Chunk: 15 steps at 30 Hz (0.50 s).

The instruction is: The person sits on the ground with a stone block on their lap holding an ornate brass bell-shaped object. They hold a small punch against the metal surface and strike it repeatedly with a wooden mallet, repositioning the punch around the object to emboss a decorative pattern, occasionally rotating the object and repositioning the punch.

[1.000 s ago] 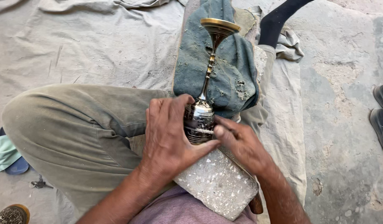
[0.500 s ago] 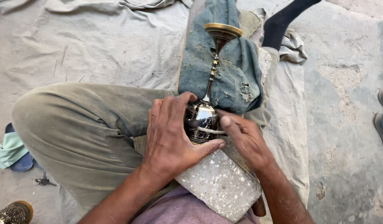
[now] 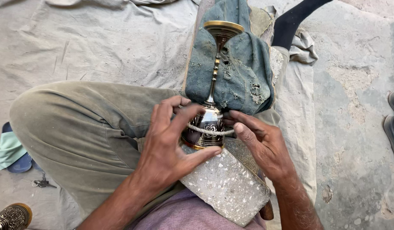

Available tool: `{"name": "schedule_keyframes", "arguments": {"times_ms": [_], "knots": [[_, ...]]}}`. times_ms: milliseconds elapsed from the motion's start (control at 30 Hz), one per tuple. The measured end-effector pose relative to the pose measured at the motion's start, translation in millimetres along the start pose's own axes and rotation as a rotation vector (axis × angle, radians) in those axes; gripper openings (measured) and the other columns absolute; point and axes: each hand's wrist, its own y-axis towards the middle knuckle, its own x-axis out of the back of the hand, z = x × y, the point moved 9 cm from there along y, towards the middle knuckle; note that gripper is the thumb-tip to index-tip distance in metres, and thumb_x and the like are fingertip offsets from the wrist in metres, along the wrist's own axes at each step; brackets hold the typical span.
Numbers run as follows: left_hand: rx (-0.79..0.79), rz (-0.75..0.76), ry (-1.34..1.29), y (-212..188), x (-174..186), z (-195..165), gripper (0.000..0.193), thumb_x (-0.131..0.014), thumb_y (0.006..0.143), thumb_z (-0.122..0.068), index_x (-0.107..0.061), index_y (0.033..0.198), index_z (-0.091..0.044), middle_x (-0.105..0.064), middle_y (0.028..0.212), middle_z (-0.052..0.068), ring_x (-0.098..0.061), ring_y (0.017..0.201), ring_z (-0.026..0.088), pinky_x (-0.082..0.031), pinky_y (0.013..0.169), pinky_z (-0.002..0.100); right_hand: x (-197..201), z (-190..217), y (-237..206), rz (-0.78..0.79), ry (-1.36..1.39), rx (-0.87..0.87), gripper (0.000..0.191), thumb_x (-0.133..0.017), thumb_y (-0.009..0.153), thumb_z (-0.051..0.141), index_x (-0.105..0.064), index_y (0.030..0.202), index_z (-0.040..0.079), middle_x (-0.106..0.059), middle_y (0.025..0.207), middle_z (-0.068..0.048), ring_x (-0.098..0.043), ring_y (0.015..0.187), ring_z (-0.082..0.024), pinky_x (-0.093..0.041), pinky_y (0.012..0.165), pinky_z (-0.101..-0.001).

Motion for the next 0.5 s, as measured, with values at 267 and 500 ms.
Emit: {"name": "schedule_keyframes", "arguments": {"times_ms": [267, 500], "knots": [[-0.272, 0.113, -0.093, -12, -1, -11, 0.023, -0.088, 0.083, -0.019, -0.073, 0.1, -0.01, -0.067, 0.094, 0.003, -0.065, 0.089, 0.022, -0.054, 0.077, 0.04, -27, 5, 19, 0.154, -0.07, -0.087, 0.056, -0.072, 0.089, 0.038, -0.068, 0.132, 0.003, -0.08, 0.117, -0.011, -0.072, 0.106, -0.017, -0.058, 0.092, -0.0324], [-0.317, 0.102, -0.104, -18, 6, -6, 0.027, -0.086, 0.083, -0.017, -0.076, 0.107, -0.012, -0.067, 0.099, 0.003, -0.064, 0.094, 0.024, -0.055, 0.079, 0.039, -51, 9, 19, 0.163, 0.172, -0.16, 0.049, -0.082, 0.082, 0.024, -0.069, 0.121, -0.004, -0.077, 0.107, -0.012, -0.07, 0.097, -0.016, -0.058, 0.086, -0.0319]]}}
